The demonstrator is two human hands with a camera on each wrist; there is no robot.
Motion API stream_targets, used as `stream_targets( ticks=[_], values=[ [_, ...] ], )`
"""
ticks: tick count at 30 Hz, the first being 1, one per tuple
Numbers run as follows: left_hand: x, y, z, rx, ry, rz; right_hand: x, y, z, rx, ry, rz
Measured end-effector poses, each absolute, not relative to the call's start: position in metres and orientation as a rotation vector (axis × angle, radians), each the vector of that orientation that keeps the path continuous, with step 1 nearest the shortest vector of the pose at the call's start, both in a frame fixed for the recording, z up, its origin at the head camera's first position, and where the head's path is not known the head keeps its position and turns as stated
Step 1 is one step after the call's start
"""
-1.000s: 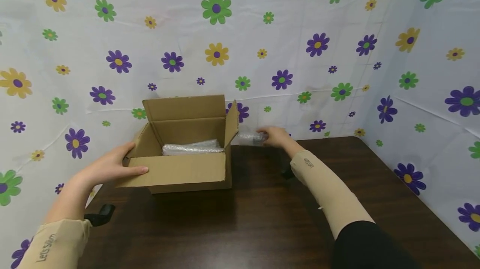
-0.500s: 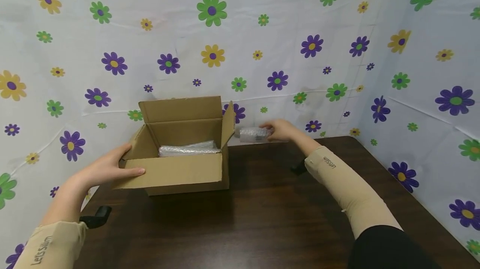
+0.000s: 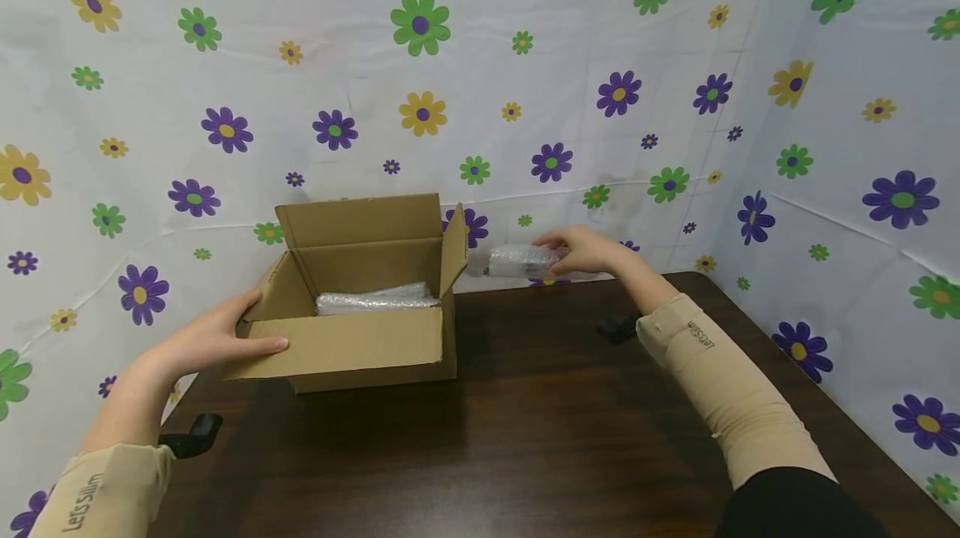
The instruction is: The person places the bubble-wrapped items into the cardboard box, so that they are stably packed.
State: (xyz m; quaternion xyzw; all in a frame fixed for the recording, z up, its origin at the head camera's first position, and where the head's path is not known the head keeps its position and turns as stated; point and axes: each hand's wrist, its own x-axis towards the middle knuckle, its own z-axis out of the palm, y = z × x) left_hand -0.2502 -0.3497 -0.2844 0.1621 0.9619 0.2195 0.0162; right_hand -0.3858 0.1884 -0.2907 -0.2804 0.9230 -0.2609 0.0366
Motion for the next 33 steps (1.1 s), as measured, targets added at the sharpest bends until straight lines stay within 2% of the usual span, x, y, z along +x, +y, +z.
stream_targets(
  ticks=[16, 33],
  values=[
    [-0.251, -0.347, -0.281, 0.518, 2.968, 0.713, -0.377, 0.206, -0.256, -0.842, 2.826, -0.756],
    [-0.250, -0.350, -0.284, 0.523, 2.971, 0.710, -0.375, 0.181, -0.171, -0.832, 2.862, -0.660]
  ],
)
